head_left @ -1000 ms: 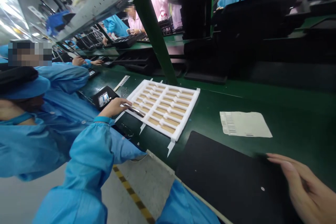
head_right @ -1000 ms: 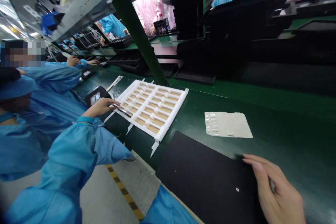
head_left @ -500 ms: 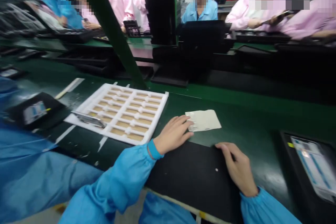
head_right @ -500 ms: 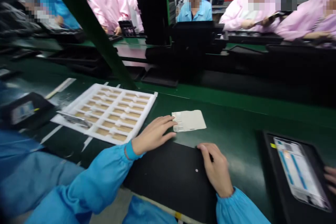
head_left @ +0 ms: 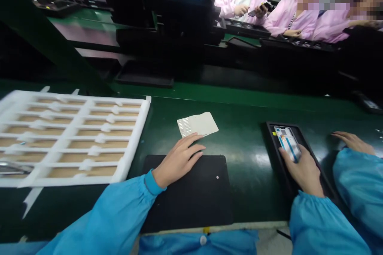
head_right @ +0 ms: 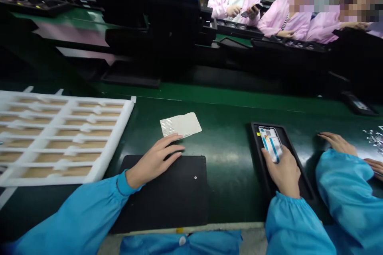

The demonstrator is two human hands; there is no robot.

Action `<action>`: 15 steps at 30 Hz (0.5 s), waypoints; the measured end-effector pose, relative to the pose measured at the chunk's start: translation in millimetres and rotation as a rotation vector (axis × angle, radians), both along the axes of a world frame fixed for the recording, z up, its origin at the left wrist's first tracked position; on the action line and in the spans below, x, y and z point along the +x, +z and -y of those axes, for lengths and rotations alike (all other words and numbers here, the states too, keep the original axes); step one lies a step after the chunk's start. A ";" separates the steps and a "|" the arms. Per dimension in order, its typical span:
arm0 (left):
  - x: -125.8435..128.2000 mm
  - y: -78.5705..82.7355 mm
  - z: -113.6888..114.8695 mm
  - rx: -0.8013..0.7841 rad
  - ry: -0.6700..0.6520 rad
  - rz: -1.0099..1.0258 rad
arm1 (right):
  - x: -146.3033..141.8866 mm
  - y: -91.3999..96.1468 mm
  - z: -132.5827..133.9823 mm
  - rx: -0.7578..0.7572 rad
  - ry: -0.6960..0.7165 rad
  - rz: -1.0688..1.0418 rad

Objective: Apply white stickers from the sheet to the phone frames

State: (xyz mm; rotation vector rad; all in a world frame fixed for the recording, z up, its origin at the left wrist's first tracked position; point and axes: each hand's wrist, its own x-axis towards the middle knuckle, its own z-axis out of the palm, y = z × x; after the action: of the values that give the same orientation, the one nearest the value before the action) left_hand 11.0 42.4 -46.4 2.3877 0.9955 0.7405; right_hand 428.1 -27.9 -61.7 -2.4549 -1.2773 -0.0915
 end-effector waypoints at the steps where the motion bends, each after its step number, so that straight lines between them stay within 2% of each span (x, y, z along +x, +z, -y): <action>1: 0.6 0.4 0.5 -0.011 -0.005 0.003 | 1.5 -1.2 -0.2 -0.039 -0.021 -0.027; 3: 1.0 2.0 1.4 -0.043 -0.018 0.015 | -2.0 0.9 -1.9 -0.010 -0.072 -0.085; 5: 0.7 6.0 2.4 -0.085 -0.036 0.037 | -9.5 8.5 -3.4 0.084 -0.159 -0.170; 8: 1.0 17.2 5.7 -0.180 -0.058 0.089 | -27.3 24.3 -0.9 0.317 -0.199 -0.382; 11: 4.9 28.1 13.1 -0.353 -0.068 0.169 | -66.3 37.1 7.0 0.460 -0.038 -0.604; 14: 12.4 28.3 22.9 -0.598 -0.140 0.279 | -132.8 44.0 13.6 0.381 0.273 -0.770; 15: 15.0 25.6 25.7 -0.667 -0.174 0.331 | -157.8 45.0 14.3 0.327 0.382 -0.761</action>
State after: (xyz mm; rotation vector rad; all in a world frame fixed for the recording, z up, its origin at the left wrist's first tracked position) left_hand 26.0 16.6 -20.7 1.6833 0.7336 0.5918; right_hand 270.3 -42.1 -16.7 -1.6642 -1.2086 0.6194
